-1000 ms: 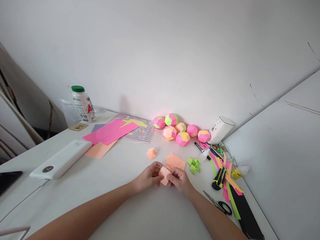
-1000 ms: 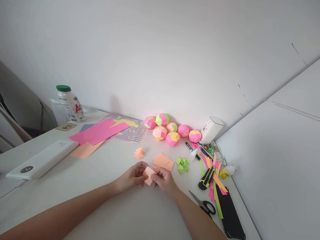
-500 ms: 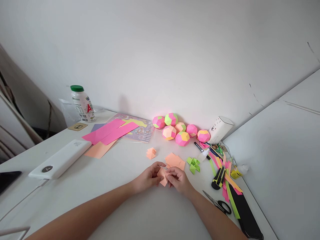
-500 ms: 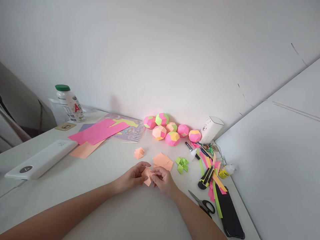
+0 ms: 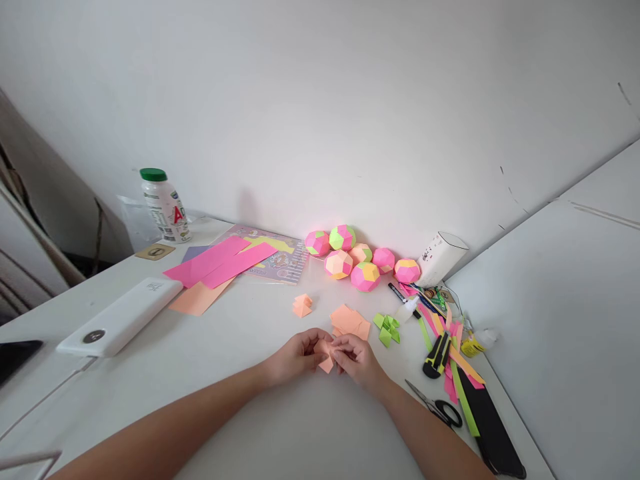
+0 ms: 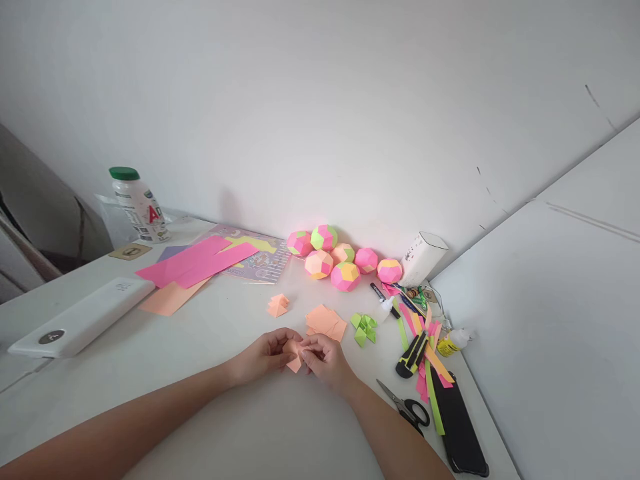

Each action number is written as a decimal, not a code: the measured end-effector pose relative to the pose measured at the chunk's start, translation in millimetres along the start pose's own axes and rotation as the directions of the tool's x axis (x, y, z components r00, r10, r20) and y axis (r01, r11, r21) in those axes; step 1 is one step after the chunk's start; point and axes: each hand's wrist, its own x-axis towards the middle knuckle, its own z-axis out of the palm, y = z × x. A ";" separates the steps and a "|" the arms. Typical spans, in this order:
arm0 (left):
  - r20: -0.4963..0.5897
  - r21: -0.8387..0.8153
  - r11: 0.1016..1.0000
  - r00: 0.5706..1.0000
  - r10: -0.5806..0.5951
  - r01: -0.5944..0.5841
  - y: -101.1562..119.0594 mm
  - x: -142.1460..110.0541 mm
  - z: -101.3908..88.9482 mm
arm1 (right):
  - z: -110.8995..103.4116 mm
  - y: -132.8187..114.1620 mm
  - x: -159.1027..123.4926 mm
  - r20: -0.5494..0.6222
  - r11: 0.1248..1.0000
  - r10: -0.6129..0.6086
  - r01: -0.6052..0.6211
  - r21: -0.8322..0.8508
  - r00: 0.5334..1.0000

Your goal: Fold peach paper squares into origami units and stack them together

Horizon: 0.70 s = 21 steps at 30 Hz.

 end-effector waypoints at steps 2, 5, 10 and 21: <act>-0.001 -0.001 1.000 1.000 -0.004 0.004 -0.6 0.1 -0.2 | -0.3 0.7 0.0 -0.001 1.000 0.002 -0.002 -0.002 1.000; -0.007 0.000 1.000 1.000 -0.011 0.011 -0.8 0.2 -0.4 | -0.8 2.5 0.4 0.002 1.000 -0.002 0.002 0.000 1.000; -0.012 0.013 1.000 1.000 -0.018 0.018 -1.4 0.4 -0.6 | -1.1 4.6 0.5 0.006 1.000 0.000 0.000 0.002 1.000; 0.012 0.000 1.000 1.000 0.013 -0.013 -4.8 0.7 -1.7 | -1.0 4.2 0.2 0.011 1.000 -0.007 0.007 -0.006 1.000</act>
